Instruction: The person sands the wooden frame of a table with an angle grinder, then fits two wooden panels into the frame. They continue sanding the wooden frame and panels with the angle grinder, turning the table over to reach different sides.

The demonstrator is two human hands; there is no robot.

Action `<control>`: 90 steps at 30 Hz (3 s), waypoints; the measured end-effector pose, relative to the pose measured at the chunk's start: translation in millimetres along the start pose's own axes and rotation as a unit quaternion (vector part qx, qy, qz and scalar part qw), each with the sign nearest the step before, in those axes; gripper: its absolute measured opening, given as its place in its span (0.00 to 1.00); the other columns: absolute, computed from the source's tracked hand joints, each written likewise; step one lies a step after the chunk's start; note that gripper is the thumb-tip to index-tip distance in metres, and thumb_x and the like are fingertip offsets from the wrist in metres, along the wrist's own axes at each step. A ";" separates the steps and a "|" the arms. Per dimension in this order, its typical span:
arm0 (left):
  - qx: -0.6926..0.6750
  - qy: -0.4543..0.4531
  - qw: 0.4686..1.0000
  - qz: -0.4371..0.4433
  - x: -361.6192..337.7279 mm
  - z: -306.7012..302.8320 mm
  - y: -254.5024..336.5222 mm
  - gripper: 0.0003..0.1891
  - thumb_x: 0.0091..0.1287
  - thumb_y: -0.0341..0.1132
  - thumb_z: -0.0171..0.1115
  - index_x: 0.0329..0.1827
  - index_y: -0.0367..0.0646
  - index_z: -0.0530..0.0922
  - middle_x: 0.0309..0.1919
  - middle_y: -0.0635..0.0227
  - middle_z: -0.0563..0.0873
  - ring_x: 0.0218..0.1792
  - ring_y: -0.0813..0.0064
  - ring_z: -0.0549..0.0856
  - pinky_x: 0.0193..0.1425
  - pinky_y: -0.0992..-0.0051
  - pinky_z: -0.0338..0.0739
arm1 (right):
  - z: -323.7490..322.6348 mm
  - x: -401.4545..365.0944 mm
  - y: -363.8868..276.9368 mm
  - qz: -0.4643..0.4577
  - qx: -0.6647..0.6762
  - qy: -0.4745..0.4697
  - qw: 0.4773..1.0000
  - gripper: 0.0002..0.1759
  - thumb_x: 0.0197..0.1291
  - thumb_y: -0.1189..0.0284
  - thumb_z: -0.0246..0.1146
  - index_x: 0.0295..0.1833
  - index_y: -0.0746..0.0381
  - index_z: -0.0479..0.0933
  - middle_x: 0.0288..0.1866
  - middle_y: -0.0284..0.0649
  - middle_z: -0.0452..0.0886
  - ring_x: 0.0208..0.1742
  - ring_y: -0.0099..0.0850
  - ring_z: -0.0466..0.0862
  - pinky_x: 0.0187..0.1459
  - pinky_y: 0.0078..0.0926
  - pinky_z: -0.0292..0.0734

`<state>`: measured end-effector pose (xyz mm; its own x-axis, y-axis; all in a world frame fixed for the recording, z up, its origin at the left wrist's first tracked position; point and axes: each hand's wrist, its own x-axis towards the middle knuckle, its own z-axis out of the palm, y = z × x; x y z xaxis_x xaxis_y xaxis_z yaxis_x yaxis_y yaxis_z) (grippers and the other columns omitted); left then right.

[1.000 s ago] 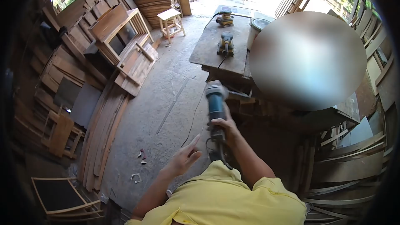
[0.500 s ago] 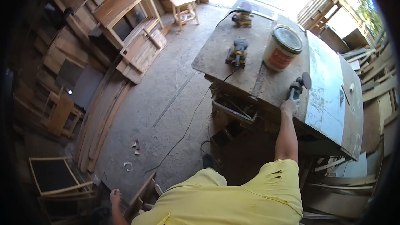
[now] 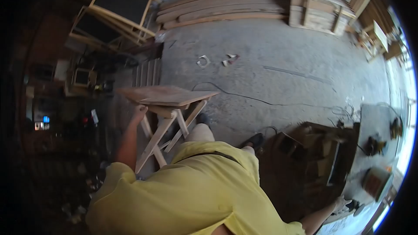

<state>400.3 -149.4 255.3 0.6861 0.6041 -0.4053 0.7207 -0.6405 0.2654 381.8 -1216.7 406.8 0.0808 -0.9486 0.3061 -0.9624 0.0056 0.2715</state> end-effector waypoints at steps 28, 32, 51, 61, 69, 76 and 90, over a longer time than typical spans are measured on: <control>-0.365 0.157 0.850 -0.346 204.8 -73.7 -138.9 0.30 0.54 0.46 0.72 0.53 0.31 0.81 0.48 0.51 0.87 0.43 0.58 0.88 0.34 0.64 0.84 | -168.4 -813.2 -189.2 -0.917 -0.013 -0.217 0.335 0.08 0.66 0.70 0.53 0.45 0.62 0.72 0.42 0.48 0.83 0.45 0.50 0.85 0.44 0.48 0.81; -0.403 0.141 0.836 -0.345 211.7 -95.9 -150.1 0.29 0.56 0.45 0.71 0.56 0.31 0.79 0.51 0.51 0.85 0.47 0.59 0.86 0.41 0.62 0.83 | -156.1 -783.2 -171.8 -0.913 0.008 -0.215 0.347 0.08 0.65 0.70 0.54 0.45 0.62 0.72 0.42 0.49 0.83 0.46 0.50 0.85 0.44 0.48 0.81; -0.357 0.140 0.873 -0.302 307.2 -59.1 -158.1 0.36 0.61 0.47 0.67 0.68 0.32 0.72 0.64 0.45 0.78 0.63 0.52 0.80 0.66 0.61 0.75 | -136.2 -687.0 -113.7 -0.877 0.006 -0.228 0.423 0.19 0.57 0.67 0.64 0.53 0.62 0.74 0.41 0.49 0.85 0.41 0.50 0.86 0.43 0.49 0.80; -0.378 0.105 0.859 -0.329 328.5 -89.6 -172.3 0.40 0.59 0.45 0.68 0.72 0.32 0.67 0.68 0.47 0.73 0.66 0.54 0.76 0.65 0.57 0.75 | -135.7 -663.8 -95.1 -0.845 -0.024 -0.243 0.476 0.21 0.57 0.67 0.63 0.56 0.62 0.74 0.46 0.46 0.84 0.46 0.46 0.85 0.45 0.44 0.80; -0.396 0.131 0.831 -0.367 327.4 -107.8 -163.3 0.40 0.58 0.46 0.68 0.71 0.33 0.68 0.64 0.48 0.76 0.59 0.53 0.81 0.56 0.55 0.81 | -139.3 -613.1 -93.6 -0.847 0.029 -0.196 0.494 0.24 0.52 0.68 0.67 0.56 0.63 0.79 0.44 0.48 0.86 0.44 0.47 0.86 0.44 0.44 0.82; -0.400 0.116 0.842 -0.343 321.5 -100.6 -162.7 0.36 0.59 0.49 0.67 0.68 0.37 0.71 0.57 0.54 0.78 0.48 0.54 0.81 0.46 0.57 0.81 | -161.3 -621.4 -137.7 -0.856 0.064 -0.197 0.474 0.20 0.52 0.71 0.66 0.53 0.62 0.78 0.41 0.49 0.85 0.41 0.50 0.85 0.44 0.47 0.80; -0.410 0.061 0.878 -0.241 280.4 -11.1 -98.8 0.48 0.56 0.51 0.67 0.77 0.32 0.60 0.73 0.48 0.68 0.72 0.54 0.70 0.71 0.60 0.69 | -240.2 -699.4 -256.9 -0.931 0.079 -0.115 0.336 0.11 0.57 0.73 0.63 0.47 0.57 0.79 0.32 0.45 0.84 0.36 0.47 0.85 0.39 0.47 0.79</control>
<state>522.6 88.6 125.1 0.2525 0.7892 -0.5598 0.7249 0.2290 0.6497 634.9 -478.6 342.1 0.5765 0.7408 -0.3448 0.6996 -0.6655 -0.2602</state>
